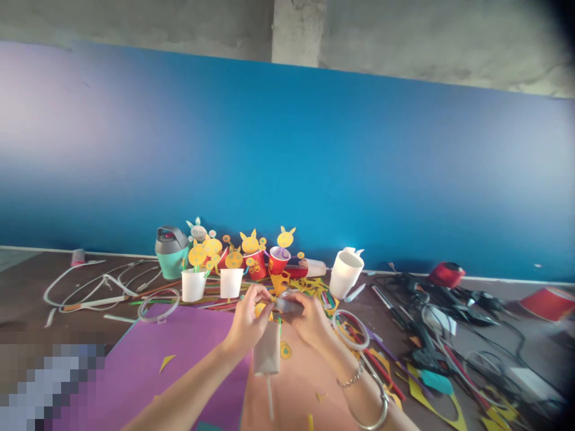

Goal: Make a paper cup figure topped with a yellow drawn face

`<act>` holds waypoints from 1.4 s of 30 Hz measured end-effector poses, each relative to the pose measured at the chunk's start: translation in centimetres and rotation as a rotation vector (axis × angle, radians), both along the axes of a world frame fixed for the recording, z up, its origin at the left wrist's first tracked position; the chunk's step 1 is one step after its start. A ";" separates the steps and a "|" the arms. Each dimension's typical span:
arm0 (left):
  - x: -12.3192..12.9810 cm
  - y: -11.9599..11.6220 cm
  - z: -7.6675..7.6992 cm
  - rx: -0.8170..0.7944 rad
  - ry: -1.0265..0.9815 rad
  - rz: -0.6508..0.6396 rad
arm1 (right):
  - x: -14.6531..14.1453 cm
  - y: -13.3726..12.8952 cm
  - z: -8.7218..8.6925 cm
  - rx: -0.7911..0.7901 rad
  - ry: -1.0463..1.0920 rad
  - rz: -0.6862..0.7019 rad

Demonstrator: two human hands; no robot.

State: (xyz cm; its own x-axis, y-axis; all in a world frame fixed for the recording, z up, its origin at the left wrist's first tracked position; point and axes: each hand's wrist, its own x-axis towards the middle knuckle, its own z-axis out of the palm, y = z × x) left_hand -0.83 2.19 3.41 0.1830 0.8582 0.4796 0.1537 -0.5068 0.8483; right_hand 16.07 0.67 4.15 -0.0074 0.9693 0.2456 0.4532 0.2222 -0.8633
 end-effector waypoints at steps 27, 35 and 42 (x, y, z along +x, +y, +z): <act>0.4 0.2 0.5 -0.143 -0.215 0.060 | 0.6 0.0 1.0 -0.121 -0.040 0.081; -0.2 0.6 -0.1 -0.032 -0.055 0.206 | 0.0 -0.8 2.5 -0.089 -0.096 0.013; -0.3 0.5 -0.2 0.101 0.123 0.245 | -0.2 -1.3 2.4 -0.036 -0.192 0.002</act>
